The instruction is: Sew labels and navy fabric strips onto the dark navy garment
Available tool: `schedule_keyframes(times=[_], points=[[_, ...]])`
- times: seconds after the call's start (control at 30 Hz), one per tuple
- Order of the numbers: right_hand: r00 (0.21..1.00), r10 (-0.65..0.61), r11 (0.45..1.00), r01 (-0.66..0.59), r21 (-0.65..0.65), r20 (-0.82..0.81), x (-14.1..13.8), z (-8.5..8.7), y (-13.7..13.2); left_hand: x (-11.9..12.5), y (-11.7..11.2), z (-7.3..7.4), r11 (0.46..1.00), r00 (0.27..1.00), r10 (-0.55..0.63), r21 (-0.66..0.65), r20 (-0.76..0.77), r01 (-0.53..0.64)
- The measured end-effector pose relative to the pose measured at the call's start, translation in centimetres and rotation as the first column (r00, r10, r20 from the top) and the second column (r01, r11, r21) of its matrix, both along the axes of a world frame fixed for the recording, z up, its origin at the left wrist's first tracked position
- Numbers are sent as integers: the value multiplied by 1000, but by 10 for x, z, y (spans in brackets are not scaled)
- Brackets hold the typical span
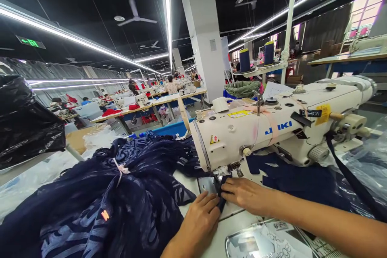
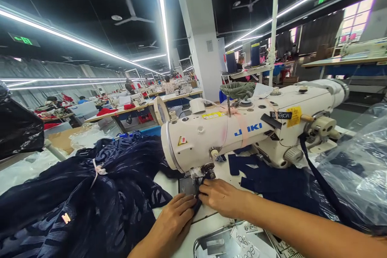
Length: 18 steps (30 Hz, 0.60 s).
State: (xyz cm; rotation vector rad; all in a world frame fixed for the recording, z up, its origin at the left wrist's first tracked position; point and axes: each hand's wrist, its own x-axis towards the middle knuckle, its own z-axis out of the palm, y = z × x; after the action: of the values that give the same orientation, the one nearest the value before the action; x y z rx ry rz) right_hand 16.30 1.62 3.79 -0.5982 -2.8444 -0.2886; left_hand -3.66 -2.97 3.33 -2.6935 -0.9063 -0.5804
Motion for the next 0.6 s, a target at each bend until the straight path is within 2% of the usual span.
schedule_keyframes(times=[0.07,0.27,0.4,0.6], points=[[1000,9,1000,-9,8,-8,3,-1,11,8,4,-8,999,999,41,-8,14,-41],[996,-23,999,20,-37,-88,6,-11,22,29,17,-25,981,982,160,92,102,-169],[992,-37,997,28,-72,-121,7,-12,23,31,18,-26,978,979,157,118,127,-172],[992,-50,996,41,-83,-114,7,-5,19,33,19,-26,973,975,168,134,145,-188]])
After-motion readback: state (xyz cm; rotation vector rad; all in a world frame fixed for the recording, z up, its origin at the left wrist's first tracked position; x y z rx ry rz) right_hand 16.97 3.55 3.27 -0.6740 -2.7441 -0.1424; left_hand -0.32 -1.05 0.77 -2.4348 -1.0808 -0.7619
